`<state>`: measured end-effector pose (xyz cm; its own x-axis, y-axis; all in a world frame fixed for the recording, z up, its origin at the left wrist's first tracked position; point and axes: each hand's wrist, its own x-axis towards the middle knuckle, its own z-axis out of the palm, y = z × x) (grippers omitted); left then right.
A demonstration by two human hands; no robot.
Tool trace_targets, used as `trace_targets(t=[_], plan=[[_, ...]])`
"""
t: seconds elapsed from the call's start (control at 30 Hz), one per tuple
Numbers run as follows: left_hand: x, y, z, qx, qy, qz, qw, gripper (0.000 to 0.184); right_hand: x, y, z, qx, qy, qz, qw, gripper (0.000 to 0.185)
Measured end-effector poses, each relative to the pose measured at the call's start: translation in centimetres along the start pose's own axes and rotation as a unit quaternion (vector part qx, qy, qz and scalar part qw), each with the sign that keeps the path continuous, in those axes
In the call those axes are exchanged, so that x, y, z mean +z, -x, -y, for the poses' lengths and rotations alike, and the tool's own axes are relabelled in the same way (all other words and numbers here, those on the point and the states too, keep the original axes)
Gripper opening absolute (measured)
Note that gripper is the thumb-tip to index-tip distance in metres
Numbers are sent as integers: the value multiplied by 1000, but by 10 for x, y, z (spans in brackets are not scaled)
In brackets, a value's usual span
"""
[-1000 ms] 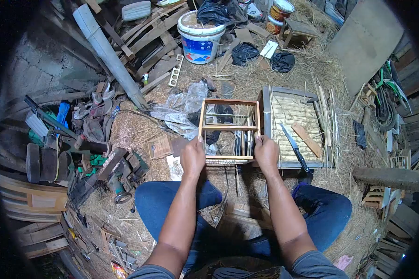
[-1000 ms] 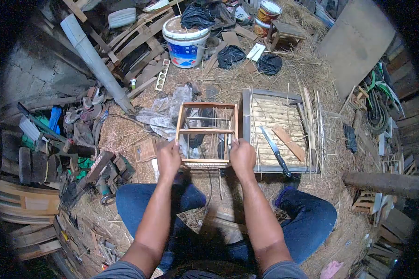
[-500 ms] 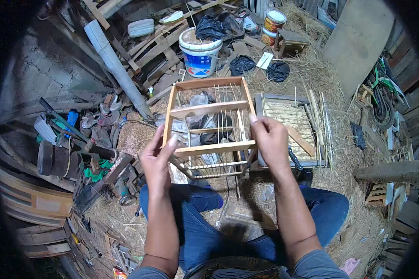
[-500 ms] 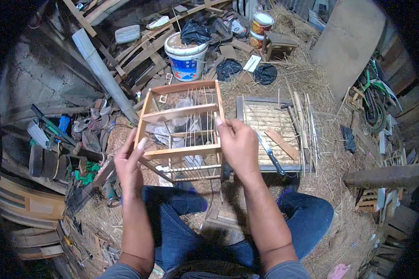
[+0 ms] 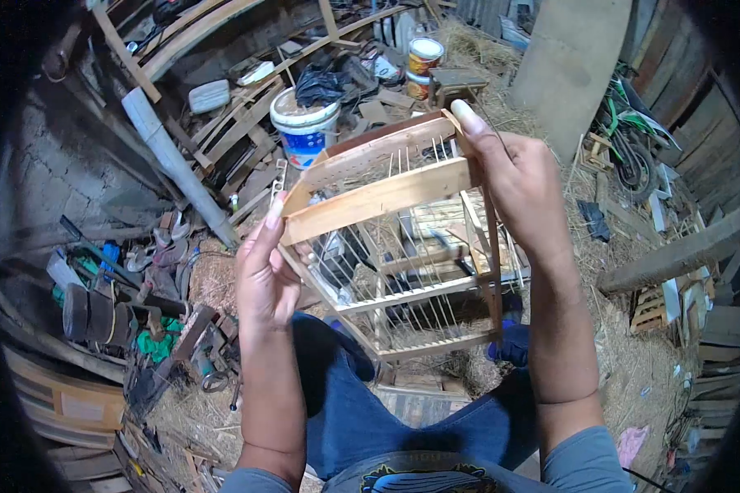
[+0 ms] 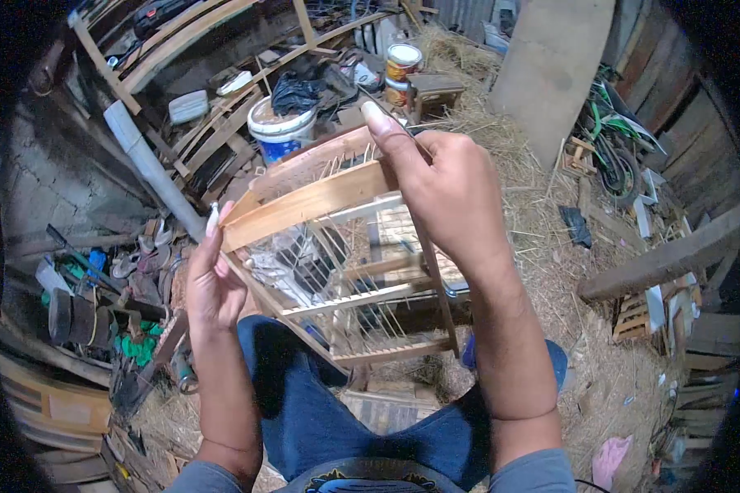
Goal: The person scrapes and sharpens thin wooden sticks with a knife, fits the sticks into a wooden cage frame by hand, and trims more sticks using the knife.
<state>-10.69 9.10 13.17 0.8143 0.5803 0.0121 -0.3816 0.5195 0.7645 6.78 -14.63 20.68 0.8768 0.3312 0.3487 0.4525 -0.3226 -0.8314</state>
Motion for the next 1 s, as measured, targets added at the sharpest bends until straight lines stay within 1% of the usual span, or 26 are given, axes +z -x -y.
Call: trace_targets(t=[0.07, 0.1, 0.2, 0.23, 0.27, 0.33, 0.37, 0.4, 0.43, 0.47, 0.5, 0.53, 0.57, 0.6, 0.67, 0.73, 0.77, 0.8, 0.87, 0.9, 0.93, 1.0], plan=[[3, -8, 17, -49, 2, 25, 998, 49, -12, -7, -13, 15, 64, 26, 998, 60], [15, -9, 26, -56, 8, -15, 998, 46, -17, -12, -21, 6, 106, 24, 994, 62], [24, -21, 48, -78, 23, -16, 997, 44, -23, -28, -52, 28, 100, 15, 994, 64], [27, -26, 49, -80, 15, -1, 997, 43, -28, -32, -55, 49, 103, 35, 993, 63], [32, -29, 52, -80, 11, 1, 997, 43, -29, -35, -60, 51, 99, 32, 993, 63], [45, -33, 55, -84, -62, -14, 994, 47, -26, -43, -72, 52, 74, -11, 996, 72], [49, -35, 55, -78, -120, -9, 990, 48, -26, -48, -78, 54, 70, -14, 996, 72], [51, -38, 55, -79, -124, -6, 989, 48, -26, -52, -84, 52, 70, -3, 996, 68], [49, -45, 57, -48, -253, -15, 966, 50, -26, -55, -90, 50, 70, 9, 996, 64], [44, -52, 58, -16, -379, -24, 925, 53, -23, -55, -97, 54, 67, 5, 996, 64], [43, -58, 65, 60, -446, 5, 893, 55, -18, -54, -101, 31, 86, -1, 996, 61], [44, -64, 70, 139, -509, 22, 849, 57, -14, -55, -103, 7, 104, -7, 994, 58], [43, -62, 76, 94, -478, 8, 873, 55, -10, -55, -104, 17, 113, -15, 993, 58], [58, -53, 75, 47, -443, -8, 895, 53, -7, -54, -106, 22, 111, -14, 993, 58], [66, -56, 77, 41, -430, -22, 901, 52, -4, -59, -107, 70, 78, -15, 994, 58], [58, -64, 82, 77, -494, -29, 865, 52, -4, -59, -107, 70, 66, -12, 995, 58], [36, -78, 90, 126, -506, -5, 853, 54, -3, -60, -108, 66, 66, -12, 996, 57], [30, -84, 89, 126, -507, -3, 853, 54, -4, -60, -109, 64, 67, -12, 996, 56], [19, -90, 91, 232, -562, 14, 794, 59, -7, -59, -109, 69, 71, -7, 995, 55], [27, -84, 84, 231, -600, -20, 765, 66, -8, -58, -108, 71, 75, -1, 995, 54], [26, -86, 83, 231, -600, -19, 766, 66, -8, -58, -108, 72, 76, -2, 995, 54], [27, -89, 76, 173, -576, 11, 798, 70, -7, -56, -107, 58, 83, -13, 995, 51]])
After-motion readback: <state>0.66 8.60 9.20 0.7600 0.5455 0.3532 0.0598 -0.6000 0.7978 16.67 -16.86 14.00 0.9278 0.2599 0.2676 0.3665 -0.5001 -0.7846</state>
